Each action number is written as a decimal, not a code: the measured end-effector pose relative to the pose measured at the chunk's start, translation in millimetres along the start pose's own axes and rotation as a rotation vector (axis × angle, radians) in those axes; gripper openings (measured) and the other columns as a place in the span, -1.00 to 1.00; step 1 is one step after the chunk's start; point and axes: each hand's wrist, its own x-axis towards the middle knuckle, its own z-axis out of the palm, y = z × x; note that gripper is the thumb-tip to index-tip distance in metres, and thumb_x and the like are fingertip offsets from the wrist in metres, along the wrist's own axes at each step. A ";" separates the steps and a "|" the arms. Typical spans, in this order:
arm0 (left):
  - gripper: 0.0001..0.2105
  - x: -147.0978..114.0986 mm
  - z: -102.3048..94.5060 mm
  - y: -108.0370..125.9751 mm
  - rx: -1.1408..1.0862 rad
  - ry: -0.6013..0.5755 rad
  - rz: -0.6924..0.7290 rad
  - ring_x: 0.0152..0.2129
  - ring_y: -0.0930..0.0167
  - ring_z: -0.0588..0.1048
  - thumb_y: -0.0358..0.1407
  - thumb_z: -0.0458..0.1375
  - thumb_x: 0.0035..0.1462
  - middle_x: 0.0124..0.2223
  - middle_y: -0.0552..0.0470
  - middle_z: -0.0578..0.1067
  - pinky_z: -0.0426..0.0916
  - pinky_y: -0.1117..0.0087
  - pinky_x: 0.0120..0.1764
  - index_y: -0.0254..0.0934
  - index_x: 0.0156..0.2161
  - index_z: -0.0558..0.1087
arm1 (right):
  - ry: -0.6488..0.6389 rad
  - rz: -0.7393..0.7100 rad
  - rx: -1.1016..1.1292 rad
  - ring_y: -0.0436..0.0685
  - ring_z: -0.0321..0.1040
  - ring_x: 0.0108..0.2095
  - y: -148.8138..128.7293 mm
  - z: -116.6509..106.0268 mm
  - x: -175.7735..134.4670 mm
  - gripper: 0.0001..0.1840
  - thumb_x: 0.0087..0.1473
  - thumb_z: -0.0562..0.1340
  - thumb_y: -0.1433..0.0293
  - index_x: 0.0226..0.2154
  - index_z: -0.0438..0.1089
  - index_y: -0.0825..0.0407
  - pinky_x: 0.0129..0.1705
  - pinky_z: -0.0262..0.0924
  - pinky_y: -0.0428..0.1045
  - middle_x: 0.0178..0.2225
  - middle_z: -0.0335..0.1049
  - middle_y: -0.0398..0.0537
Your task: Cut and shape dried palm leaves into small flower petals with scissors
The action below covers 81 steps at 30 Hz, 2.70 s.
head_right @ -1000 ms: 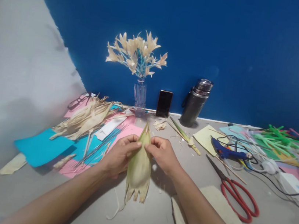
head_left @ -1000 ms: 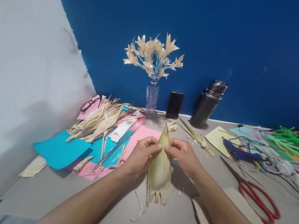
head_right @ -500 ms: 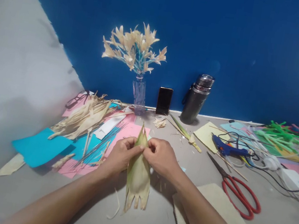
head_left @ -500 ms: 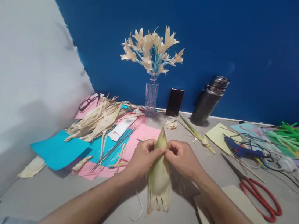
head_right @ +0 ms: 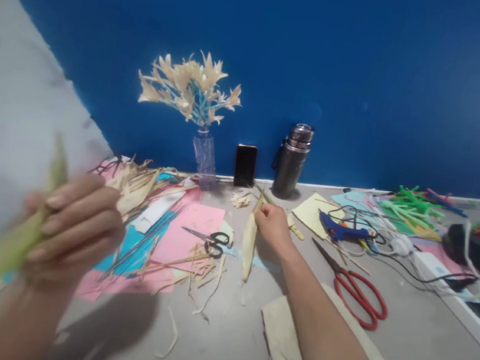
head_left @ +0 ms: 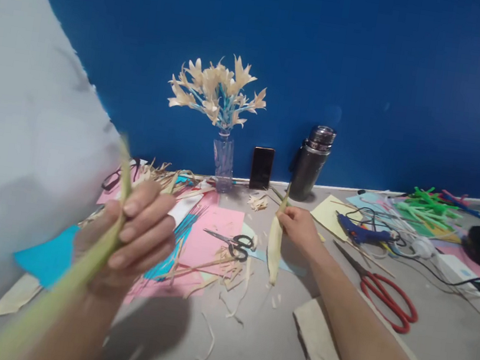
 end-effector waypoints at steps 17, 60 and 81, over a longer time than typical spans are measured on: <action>-0.89 6.2 34.4 -121.9 0.717 -0.082 -0.138 -0.61 0.50 0.32 -0.32 0.23 -0.04 -0.51 0.13 0.38 0.20 0.49 -0.52 -0.26 -0.42 0.36 | -0.074 -0.091 0.235 0.00 0.12 -0.57 -24.9 36.8 -45.8 -0.65 0.08 0.21 0.13 -0.53 0.41 0.04 -0.54 0.02 -0.08 -0.62 0.22 -0.19; -0.80 8.5 21.0 -131.8 0.340 -0.183 -0.316 -0.80 0.62 0.14 -0.30 0.31 -0.08 -0.65 0.23 0.29 0.02 0.55 -0.70 -0.30 -0.34 0.41 | -0.139 0.295 0.835 -0.09 0.04 -0.67 -23.4 49.6 -42.8 -0.61 -0.14 0.35 0.13 -0.60 0.22 0.03 -0.61 -0.06 -0.14 -0.71 0.14 -0.29; -0.68 11.5 0.8 -113.6 0.112 -0.314 -0.445 -0.78 0.64 0.13 -0.33 0.36 -0.10 -0.57 0.22 0.33 0.17 0.52 -0.66 -0.25 -0.39 0.24 | -0.501 0.275 0.767 -0.05 0.22 -0.56 -36.8 37.9 -60.6 -0.80 -0.30 0.48 0.39 -0.55 0.49 0.11 -0.49 0.13 -0.11 -0.59 0.37 -0.16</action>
